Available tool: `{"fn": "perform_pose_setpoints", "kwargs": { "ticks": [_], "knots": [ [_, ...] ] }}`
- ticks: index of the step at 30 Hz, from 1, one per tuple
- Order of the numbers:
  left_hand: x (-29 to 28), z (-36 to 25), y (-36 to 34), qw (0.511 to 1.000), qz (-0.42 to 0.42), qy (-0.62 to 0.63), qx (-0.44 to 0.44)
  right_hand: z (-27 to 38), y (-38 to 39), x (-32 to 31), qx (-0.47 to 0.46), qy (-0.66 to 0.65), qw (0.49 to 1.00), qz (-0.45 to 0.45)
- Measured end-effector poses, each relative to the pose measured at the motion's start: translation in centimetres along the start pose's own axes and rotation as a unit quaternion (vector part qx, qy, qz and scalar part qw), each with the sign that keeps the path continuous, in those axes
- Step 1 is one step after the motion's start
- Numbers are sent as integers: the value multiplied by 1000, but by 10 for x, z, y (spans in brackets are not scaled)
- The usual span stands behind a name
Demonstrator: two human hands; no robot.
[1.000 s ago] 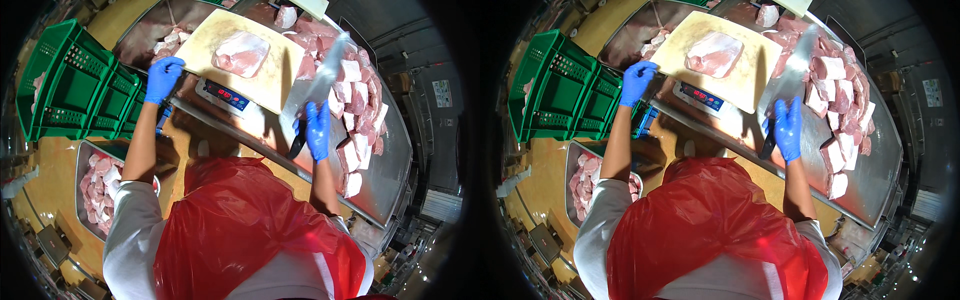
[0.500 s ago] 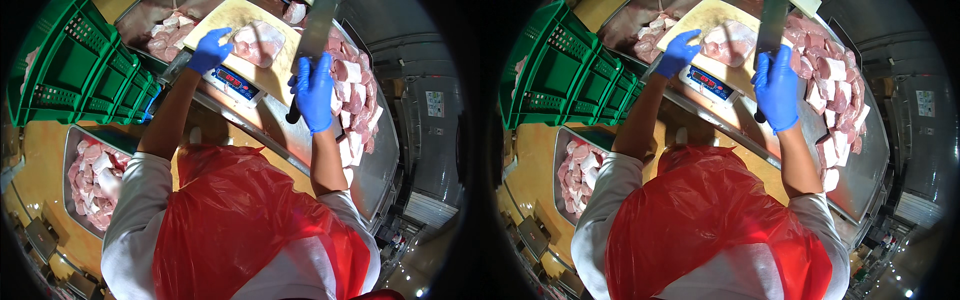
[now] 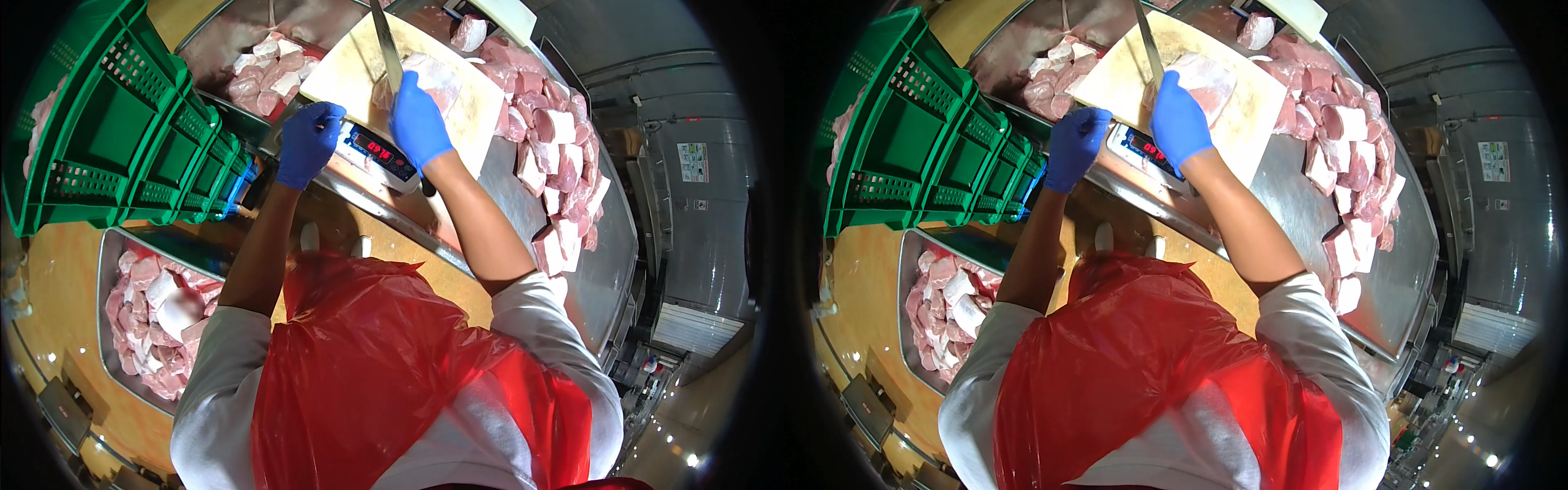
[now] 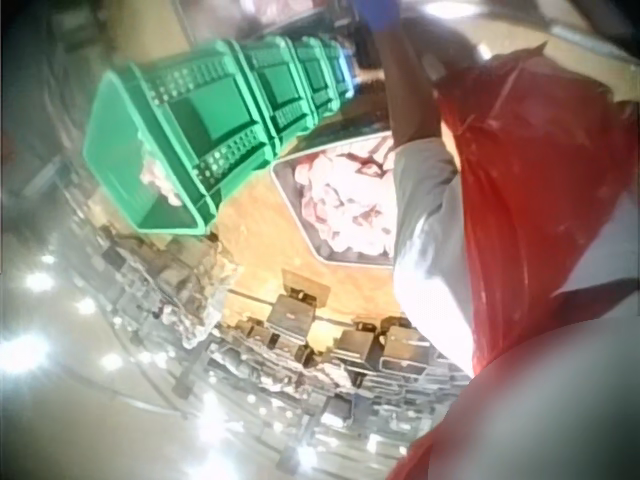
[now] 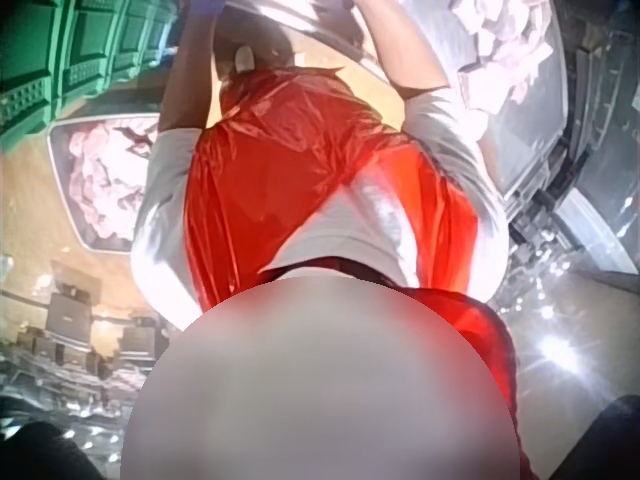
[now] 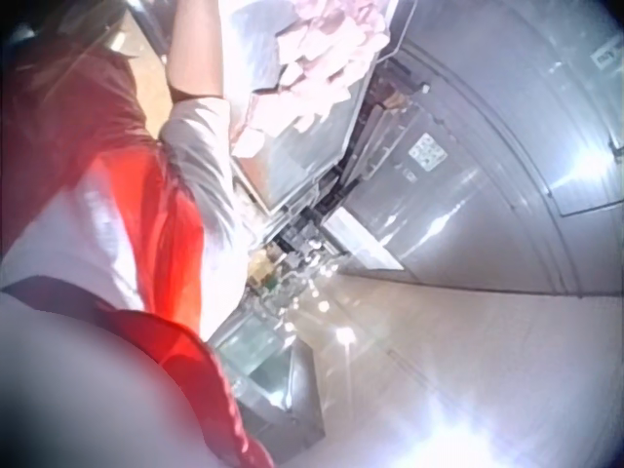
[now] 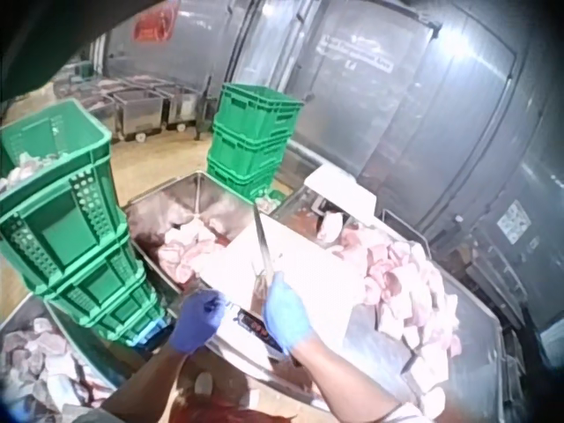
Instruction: The person cuts large pieces of raw meat into smaller portions using a knife on a cutting board. The person places the cut pieces into a green crate and continues processing additional pieces of meat.
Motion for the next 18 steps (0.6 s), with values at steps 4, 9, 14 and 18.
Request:
{"fn": "perform_pose_setpoints", "kwargs": {
  "ticks": [4,9,14,18],
  "knots": [
    [-3,9,5,999,-12,-1,-46,-1,18,5,81,37,992,90],
    [-12,17,11,994,-95,32,-52,-22,174,-40,163,103,961,198],
    [20,-19,3,995,-78,-54,37,-1,199,-103,150,130,965,171],
    [77,-44,-19,952,-54,-285,101,6,166,-89,95,67,991,65]
  ]
}}
Point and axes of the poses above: each hand's wrist, its own y-axis away from the middle knuckle, its own x-axis out of the palm, z = x × y, the point moved 3 cm from there along -y, towards the middle knuckle, and after that the axes turned 10 degrees about -y, right-handed, at the moved point
